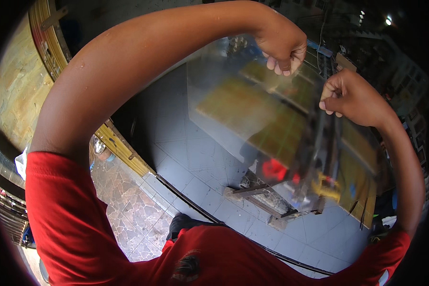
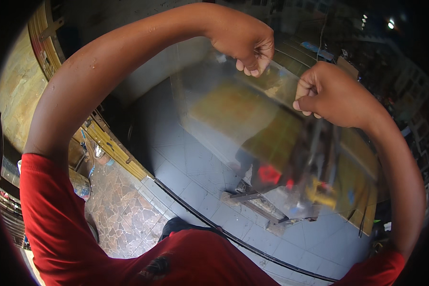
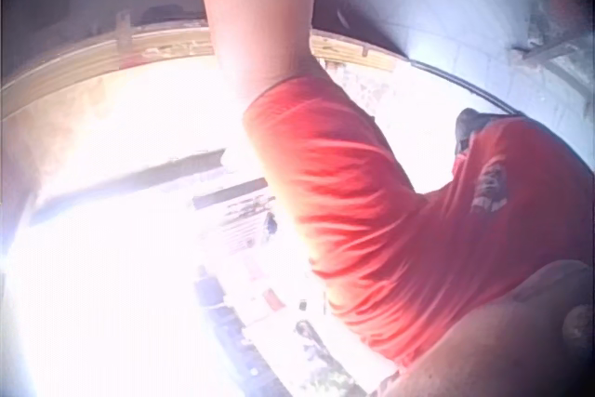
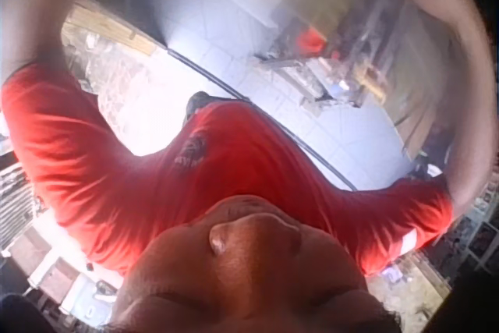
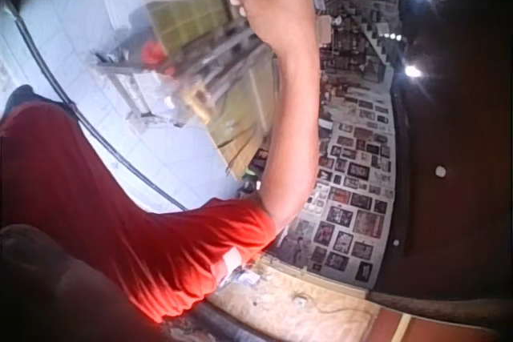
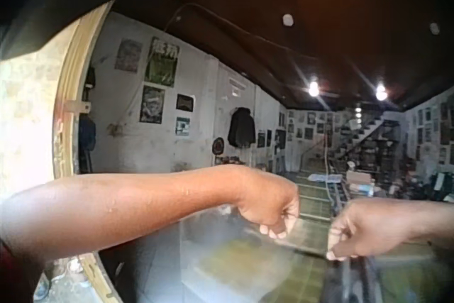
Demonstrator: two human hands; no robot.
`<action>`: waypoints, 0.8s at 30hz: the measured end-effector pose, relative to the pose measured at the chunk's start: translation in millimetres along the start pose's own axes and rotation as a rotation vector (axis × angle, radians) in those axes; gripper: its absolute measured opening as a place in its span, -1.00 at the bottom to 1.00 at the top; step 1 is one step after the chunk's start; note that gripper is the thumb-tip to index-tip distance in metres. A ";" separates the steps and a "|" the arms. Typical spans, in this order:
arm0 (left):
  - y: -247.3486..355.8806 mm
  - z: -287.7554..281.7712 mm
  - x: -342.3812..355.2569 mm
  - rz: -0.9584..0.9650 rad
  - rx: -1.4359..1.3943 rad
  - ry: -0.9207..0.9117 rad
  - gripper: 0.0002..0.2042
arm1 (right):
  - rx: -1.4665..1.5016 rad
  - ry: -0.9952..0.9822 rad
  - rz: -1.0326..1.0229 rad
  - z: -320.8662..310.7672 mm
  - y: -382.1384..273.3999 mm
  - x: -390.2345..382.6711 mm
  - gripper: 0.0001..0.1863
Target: The person prepares a screen printing station by positioning a transparency onto a platen and then applying adhesive using a small block.
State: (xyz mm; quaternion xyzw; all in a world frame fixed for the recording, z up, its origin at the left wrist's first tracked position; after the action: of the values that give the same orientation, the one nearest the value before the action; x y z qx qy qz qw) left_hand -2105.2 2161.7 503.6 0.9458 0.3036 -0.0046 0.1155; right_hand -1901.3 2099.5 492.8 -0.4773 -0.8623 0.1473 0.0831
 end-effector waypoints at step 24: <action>-309.5 -45.6 138.4 0.421 0.224 -0.157 -0.85 | 0.119 0.247 0.509 44.4 22.0 273.6 -0.88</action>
State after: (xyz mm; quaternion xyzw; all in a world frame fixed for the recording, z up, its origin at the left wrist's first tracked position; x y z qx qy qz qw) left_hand -2173.2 2495.3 470.3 0.9918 0.0878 -0.0875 0.0317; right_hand -2041.5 2334.7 444.4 -0.6869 -0.6880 0.1547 0.1759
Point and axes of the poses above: each hand's wrist, its own x-axis towards the middle knuckle, its own z-axis out of the palm, y = z × x, the point moved 1 cm from there along x, towards the middle knuckle, and after that the axes turned 3 degrees about y, right-handed, at the moved point
